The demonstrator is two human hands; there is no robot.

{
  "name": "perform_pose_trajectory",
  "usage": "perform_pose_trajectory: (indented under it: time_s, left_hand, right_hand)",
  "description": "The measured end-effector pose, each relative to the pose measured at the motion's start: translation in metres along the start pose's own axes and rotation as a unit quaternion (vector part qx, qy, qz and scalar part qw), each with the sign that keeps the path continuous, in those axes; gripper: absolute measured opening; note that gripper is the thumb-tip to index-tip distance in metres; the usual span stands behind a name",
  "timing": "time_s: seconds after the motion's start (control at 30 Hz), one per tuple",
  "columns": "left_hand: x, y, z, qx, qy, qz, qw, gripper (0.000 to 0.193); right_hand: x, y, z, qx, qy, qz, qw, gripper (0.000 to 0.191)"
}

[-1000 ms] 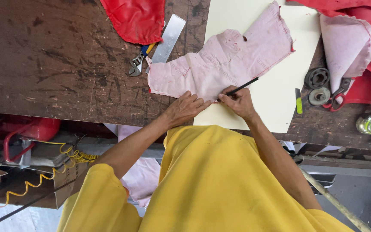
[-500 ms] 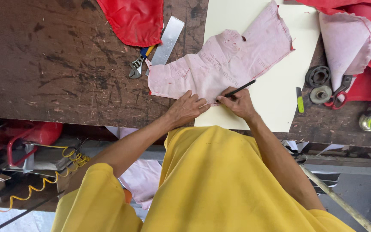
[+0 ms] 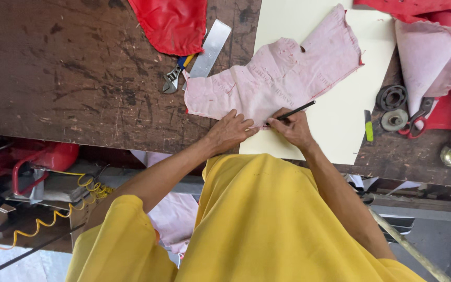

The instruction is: The person aligns red fabric pieces over a paper pattern on the workbench, weights them with a bearing and a wrench, and traces their outlines with a pencil. They then flip the pieces over, rub the edges with a sanding block, and pull loose threads from the fabric.

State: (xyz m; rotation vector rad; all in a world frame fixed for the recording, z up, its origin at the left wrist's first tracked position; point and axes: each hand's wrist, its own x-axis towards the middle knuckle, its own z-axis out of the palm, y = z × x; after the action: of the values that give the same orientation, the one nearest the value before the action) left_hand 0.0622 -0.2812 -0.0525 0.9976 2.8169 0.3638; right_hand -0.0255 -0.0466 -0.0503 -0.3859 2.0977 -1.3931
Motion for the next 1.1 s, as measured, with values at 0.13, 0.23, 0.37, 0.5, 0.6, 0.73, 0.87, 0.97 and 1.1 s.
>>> perform_pose_trajectory:
  time_s: [0.13,0.23,0.37,0.5,0.6,0.73,0.87,0.97,1.1]
  left_hand:
    - [0.001,0.001,-0.003,0.004,0.01,-0.005,1.0,0.033]
    - [0.0,0.002,-0.004,-0.008,0.011,-0.015,1.0,0.031]
    - [-0.004,0.008,-0.001,-0.023,0.017,-0.029,0.999,0.03]
    - [-0.006,0.016,-0.001,-0.028,0.079,-0.055,0.995,0.031]
    - [-0.006,0.022,-0.009,-0.099,0.098,-0.12,0.983,0.029]
    - [0.003,0.033,-0.029,-0.352,0.16,-0.289,0.876,0.022]
    - [0.013,0.039,-0.046,-0.505,0.231,-0.318,0.769,0.036]
    - [0.018,0.043,-0.054,-0.503,0.238,-0.362,0.748,0.032]
    - [0.006,0.02,-0.062,-0.47,0.275,-0.429,0.721,0.026]
  right_hand:
    - [0.0,-0.005,-0.004,0.038,-0.037,0.022,0.998,0.015]
    - [0.002,-0.011,-0.008,0.154,-0.024,0.042,0.987,0.013]
    - [0.0,-0.013,-0.009,0.195,-0.018,0.029,0.98,0.011]
    - [0.001,-0.015,-0.011,0.195,-0.004,0.058,0.979,0.01]
    - [-0.002,-0.014,-0.013,0.196,-0.001,0.059,0.979,0.011]
    - [-0.018,-0.024,-0.009,0.104,-0.039,0.051,0.992,0.016]
    - [-0.022,-0.043,0.005,-0.199,-0.146,0.023,0.969,0.031]
    - [-0.015,-0.063,0.021,-0.284,-0.174,-0.086,0.939,0.036]
    - [-0.007,-0.093,0.023,-0.139,-0.168,-0.042,0.975,0.034]
